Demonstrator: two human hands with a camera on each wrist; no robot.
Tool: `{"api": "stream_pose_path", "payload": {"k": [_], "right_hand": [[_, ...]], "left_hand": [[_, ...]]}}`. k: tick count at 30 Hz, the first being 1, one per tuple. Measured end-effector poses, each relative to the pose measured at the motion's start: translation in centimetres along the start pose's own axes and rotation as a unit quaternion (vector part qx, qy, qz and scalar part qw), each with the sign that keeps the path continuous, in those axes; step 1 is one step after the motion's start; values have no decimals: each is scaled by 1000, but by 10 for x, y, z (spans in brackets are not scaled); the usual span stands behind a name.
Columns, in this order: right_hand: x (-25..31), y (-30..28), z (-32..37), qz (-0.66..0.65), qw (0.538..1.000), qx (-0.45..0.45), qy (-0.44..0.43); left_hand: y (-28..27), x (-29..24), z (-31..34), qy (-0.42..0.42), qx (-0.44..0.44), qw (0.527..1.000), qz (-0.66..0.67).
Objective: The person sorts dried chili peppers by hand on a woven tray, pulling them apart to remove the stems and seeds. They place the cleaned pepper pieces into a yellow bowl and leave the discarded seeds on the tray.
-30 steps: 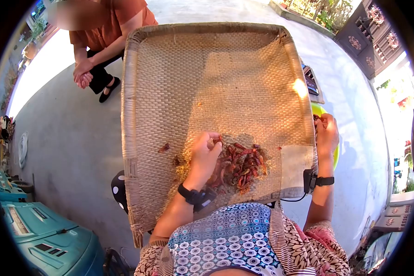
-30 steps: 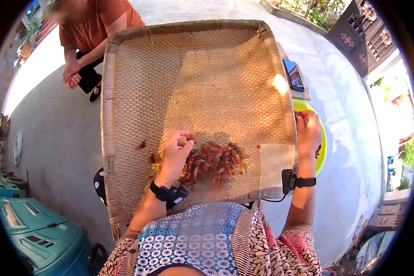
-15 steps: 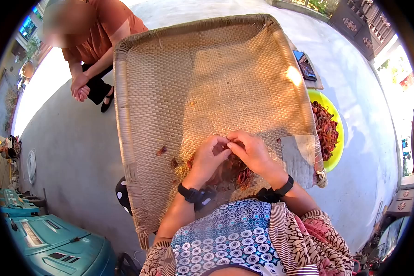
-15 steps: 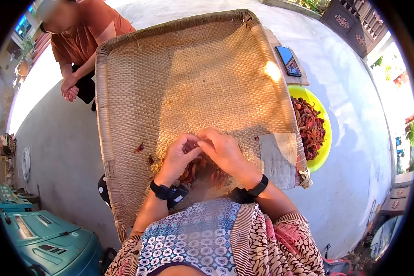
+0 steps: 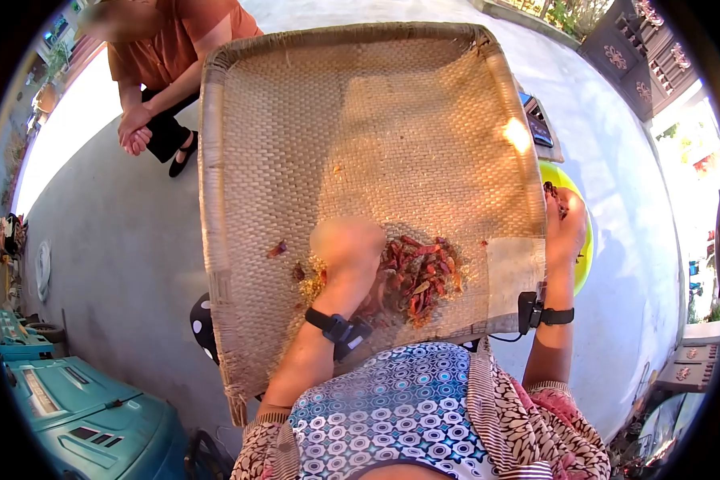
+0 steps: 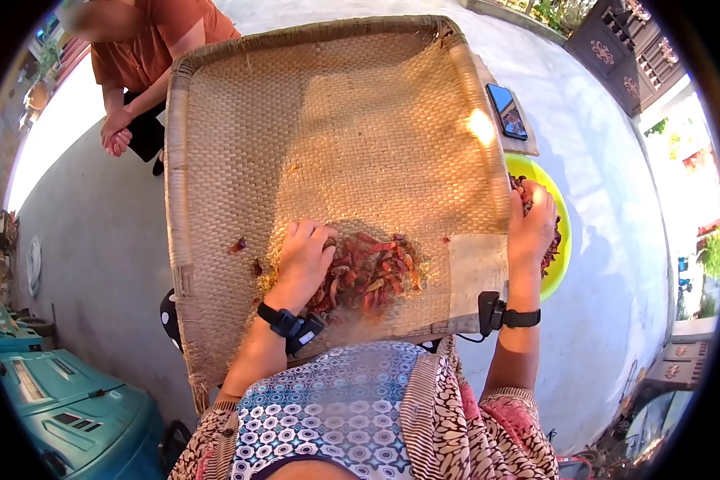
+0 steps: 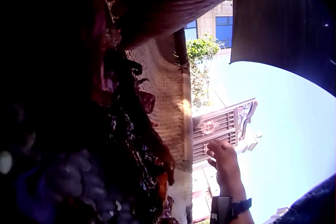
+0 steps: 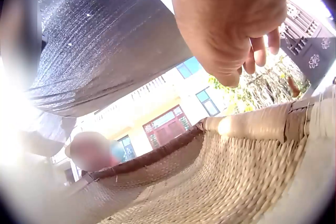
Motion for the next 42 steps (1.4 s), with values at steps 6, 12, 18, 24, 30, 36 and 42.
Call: {"api": "stream_pose_path", "payload": {"k": [6,12,18,24,30,36,42], "right_hand": [[121,51,81,-162,929,256,-212],[142,58,95,-194,916,259,-235],[118,53,92,-162,929,279,-184],[88,20,65,-169,962,168,-129],[14,-16,14,9,998,-48,-45],[72,32,51,-105,974,174,-100],[148,65,99,-122,915,314,-223]], "left_hand": [[-12,-11,-3,-20,36,998,57],[-13,-18,-5,24,37,994,102],[-2,-25,0,102,75,986,110],[-3,-23,2,63,80,989,106],[-4,-24,3,72,72,992,76],[-9,-14,0,20,14,996,89],[-17,-6,-3,-51,-34,992,107]]}}
Point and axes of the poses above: each hand's wrist, its own z-axis away from the middle knuckle, its own y-axis out of the palm, x = y × z, the point moved 6 cm from there along -z, towards the middle knuckle, and after that the axes turned 2 degrees about -x, right-handed, at the moved point
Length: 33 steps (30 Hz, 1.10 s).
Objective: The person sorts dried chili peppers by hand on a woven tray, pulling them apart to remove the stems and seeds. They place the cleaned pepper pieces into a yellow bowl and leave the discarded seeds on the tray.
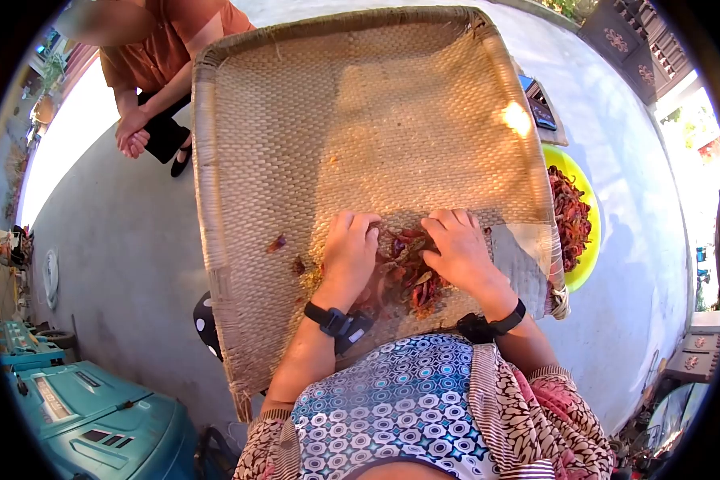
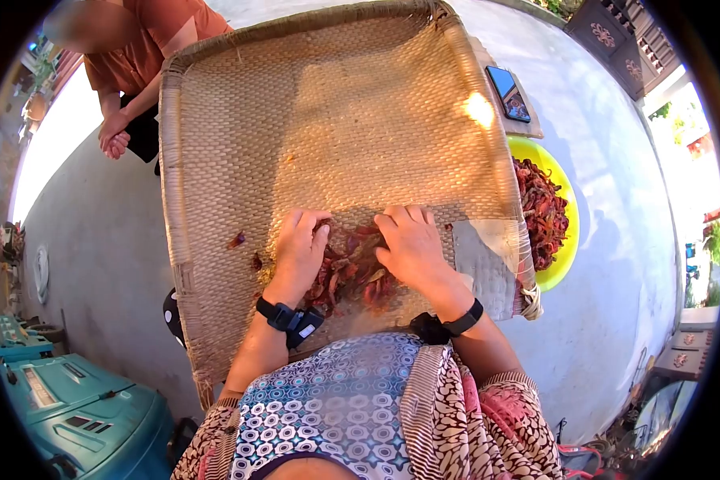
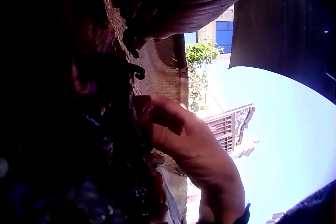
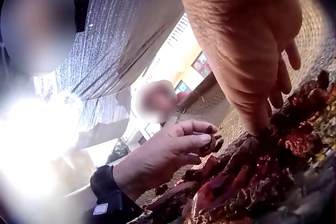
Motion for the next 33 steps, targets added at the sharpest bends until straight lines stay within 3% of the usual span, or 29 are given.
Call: {"api": "stream_pose_path", "payload": {"k": [5,11,15,19,22,24,26,29,33], "right_hand": [[6,6,-6,16,999,45,-6],[11,-9,-2,-43,999,-8,-23],[0,-35,1,-55,994,-88,23],[-45,-72,16,-67,976,-158,135],[-91,-108,31,18,954,-246,170],[-147,-116,47,-20,923,-321,212],[-162,-139,53,75,895,-336,283],[-205,-140,63,121,882,-333,310],[-172,-139,52,123,888,-364,254]], "left_hand": [[-3,-1,0,-5,-3,1000,4],[-1,-2,1,17,-10,999,35],[-1,0,1,-21,-5,993,112],[-1,1,1,-50,-11,982,182],[4,7,2,-83,26,971,225],[3,7,2,-95,27,967,233],[3,6,2,-99,22,967,234],[4,9,3,-104,12,967,231],[2,11,2,-115,1,969,217]]}}
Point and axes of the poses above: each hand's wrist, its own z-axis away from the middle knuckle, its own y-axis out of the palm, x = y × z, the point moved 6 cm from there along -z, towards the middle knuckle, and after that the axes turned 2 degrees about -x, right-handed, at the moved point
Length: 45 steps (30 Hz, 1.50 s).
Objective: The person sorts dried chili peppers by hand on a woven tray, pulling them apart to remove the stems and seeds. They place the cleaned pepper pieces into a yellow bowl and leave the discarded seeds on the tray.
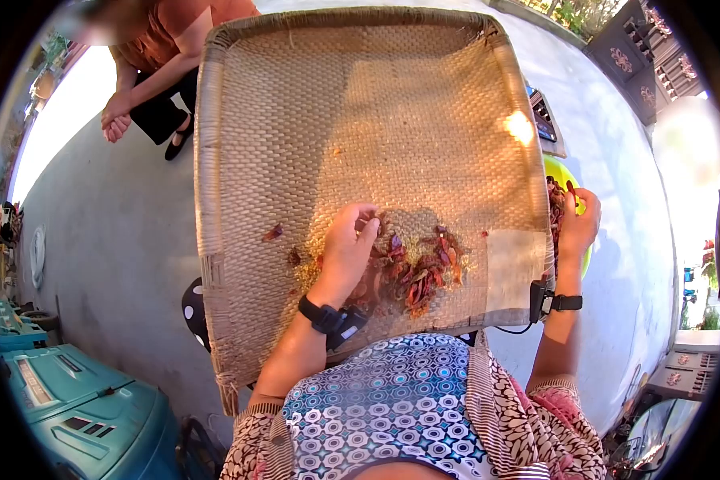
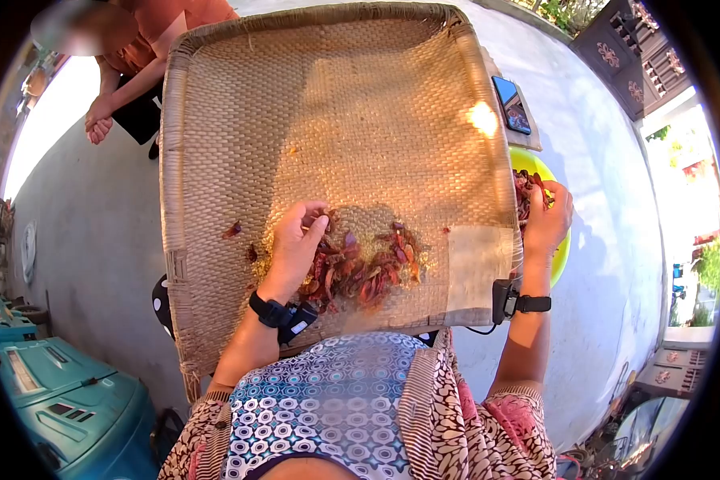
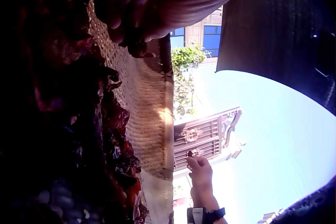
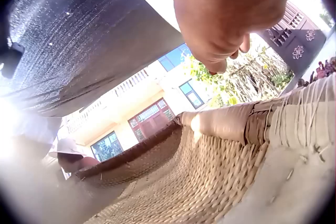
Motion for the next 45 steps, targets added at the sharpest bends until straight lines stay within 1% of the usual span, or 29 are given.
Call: {"api": "stream_pose_path", "payload": {"k": [2,5,6,8,9,12,13,14,15,16,18,21,23,25,27,28,31,33,35,37,38,40,41,42,43,44,45], "right_hand": [[22,2,9,-35,999,15,-28],[44,5,16,-8,995,59,-86],[37,8,16,9,994,58,-89],[14,10,13,59,994,21,-88],[12,9,11,84,992,1,-90],[12,14,23,-63,996,39,-42],[29,18,35,-95,986,136,-17],[55,20,51,-126,965,230,9],[81,21,67,-85,943,323,3],[100,22,86,-42,911,410,-2],[120,26,117,-36,897,436,-71],[116,43,137,-50,881,467,-51],[116,44,139,-66,880,467,-52],[115,44,134,-74,881,465,-50],[119,33,125,-90,883,459,-31],[121,28,123,-100,883,459,-22],[107,18,102,-79,931,354,-42],[86,8,76,-79,961,260,-48],[67,-6,50,-30,977,204,-50],[29,-4,25,13,985,173,-7],[29,-8,17,57,990,118,-47],[38,-16,7,142,982,3,-124],[41,-7,12,47,992,51,-108],[51,1,23,-47,990,98,-89],[65,8,37,-140,977,144,-68],[86,20,55,-187,951,246,-31],[110,30,77,-232,910,343,8]], "left_hand": [[-1,1,0,7,-9,1000,-15],[0,4,0,16,-16,999,-26],[0,3,0,19,-16,999,-28],[-1,0,0,26,-18,999,-42],[-2,-1,0,30,-20,998,-54],[-2,-2,-1,19,-22,997,-73],[-2,-1,0,12,-18,997,-79],[-2,-1,0,10,-17,997,-78],[-2,-1,0,9,-16,997,-77],[-1,-1,0,10,-15,997,-75],[0,0,-1,6,-6,996,-84],[1,0,-1,12,-2,996,-87],[0,1,0,9,-2,996,-86],[0,1,-2,29,-3,995,-97],[1,-2,0,30,-1,995,-94],[0,-7,0,26,7,992,-123],[-1,-8,2,28,4,994,-105],[0,-4,2,24,7,996,-81],[0,-3,1,15,7,998,-61],[2,-1,1,16,5,1000,-26],[2,-1,1,18,7,1000,-13],[4,5,1,16,5,1000,21],[5,7,0,5,6,999,37],[5,7,1,-5,8,999,54],[6,8,1,-16,12,997,70],[6,6,1,-21,27,997,66],[6,1,1,-25,42,997,61]]}}
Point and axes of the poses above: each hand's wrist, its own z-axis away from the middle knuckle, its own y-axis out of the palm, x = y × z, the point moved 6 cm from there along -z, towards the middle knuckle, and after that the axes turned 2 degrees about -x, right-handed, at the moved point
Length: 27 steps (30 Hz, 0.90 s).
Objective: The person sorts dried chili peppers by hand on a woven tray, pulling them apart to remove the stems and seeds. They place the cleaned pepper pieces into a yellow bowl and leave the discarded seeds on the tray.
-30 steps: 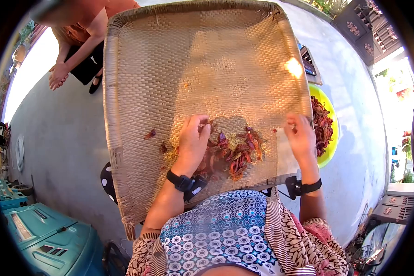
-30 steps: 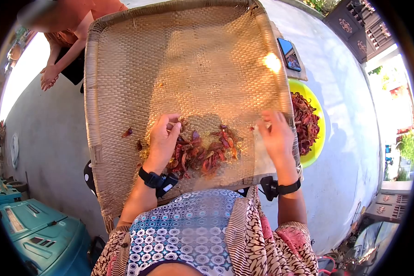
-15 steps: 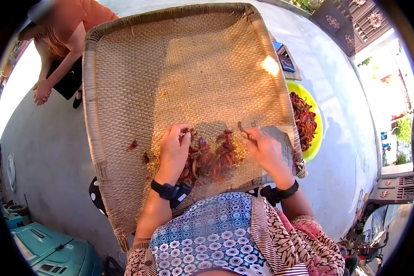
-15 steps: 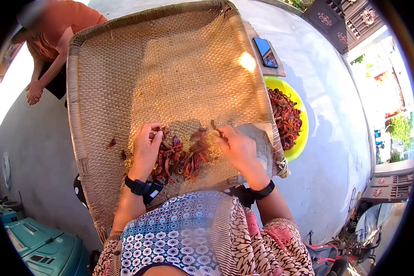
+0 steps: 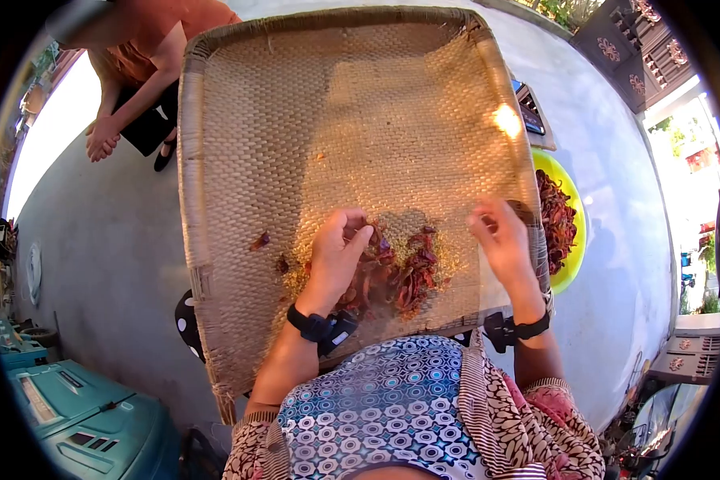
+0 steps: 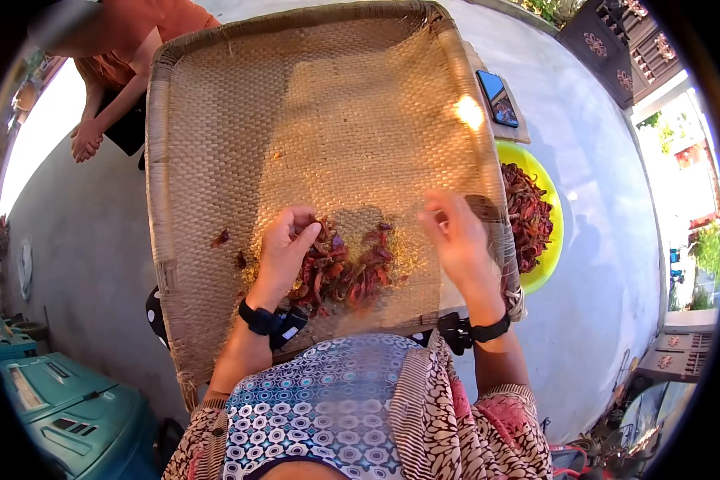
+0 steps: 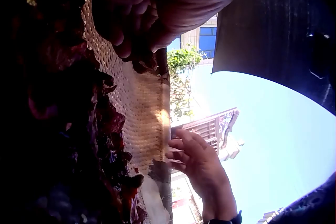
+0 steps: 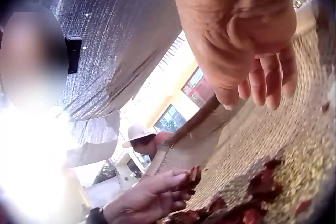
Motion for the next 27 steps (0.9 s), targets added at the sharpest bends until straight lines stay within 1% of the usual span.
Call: {"api": "stream_pose_path", "payload": {"k": [1,2,4,7,10,13,15,16,18,19,21,22,23,24,25,26,27], "right_hand": [[13,25,6,-40,998,50,-11],[25,48,11,-80,991,100,-23],[43,79,15,-213,963,162,42],[42,110,14,-332,923,179,83],[40,116,17,-369,900,203,110],[27,120,20,-363,901,198,132],[26,108,20,-321,923,176,121],[25,99,20,-299,933,164,115],[15,65,12,-201,975,73,58],[9,45,8,-149,988,28,29],[-7,-1,-3,-106,990,-95,-5],[-7,-28,-8,-33,989,-142,-37],[-9,-53,-11,39,979,-189,-69],[-28,-74,-14,78,968,-226,-69],[-49,-89,-18,51,967,-247,-39],[-50,-99,-17,169,944,-282,-39],[-46,-106,-15,284,905,-313,-38]], "left_hand": [[1,-2,1,-6,15,1000,-5],[3,0,2,-28,29,999,30],[7,3,4,-71,54,991,100],[8,3,4,-75,64,988,117],[9,6,3,-71,83,988,112],[12,1,4,-92,112,982,119],[15,1,7,-81,103,984,118],[15,1,7,-75,99,985,117],[13,1,5,-42,98,993,59],[13,2,5,-26,97,994,31],[12,2,5,12,87,995,-43],[12,2,6,30,83,993,-81],[14,0,7,37,100,990,-91],[15,-5,8,43,117,987,-103],[16,-7,9,50,133,983,-114],[14,-8,9,79,119,977,-161],[13,-8,9,108,105,966,-208]]}}
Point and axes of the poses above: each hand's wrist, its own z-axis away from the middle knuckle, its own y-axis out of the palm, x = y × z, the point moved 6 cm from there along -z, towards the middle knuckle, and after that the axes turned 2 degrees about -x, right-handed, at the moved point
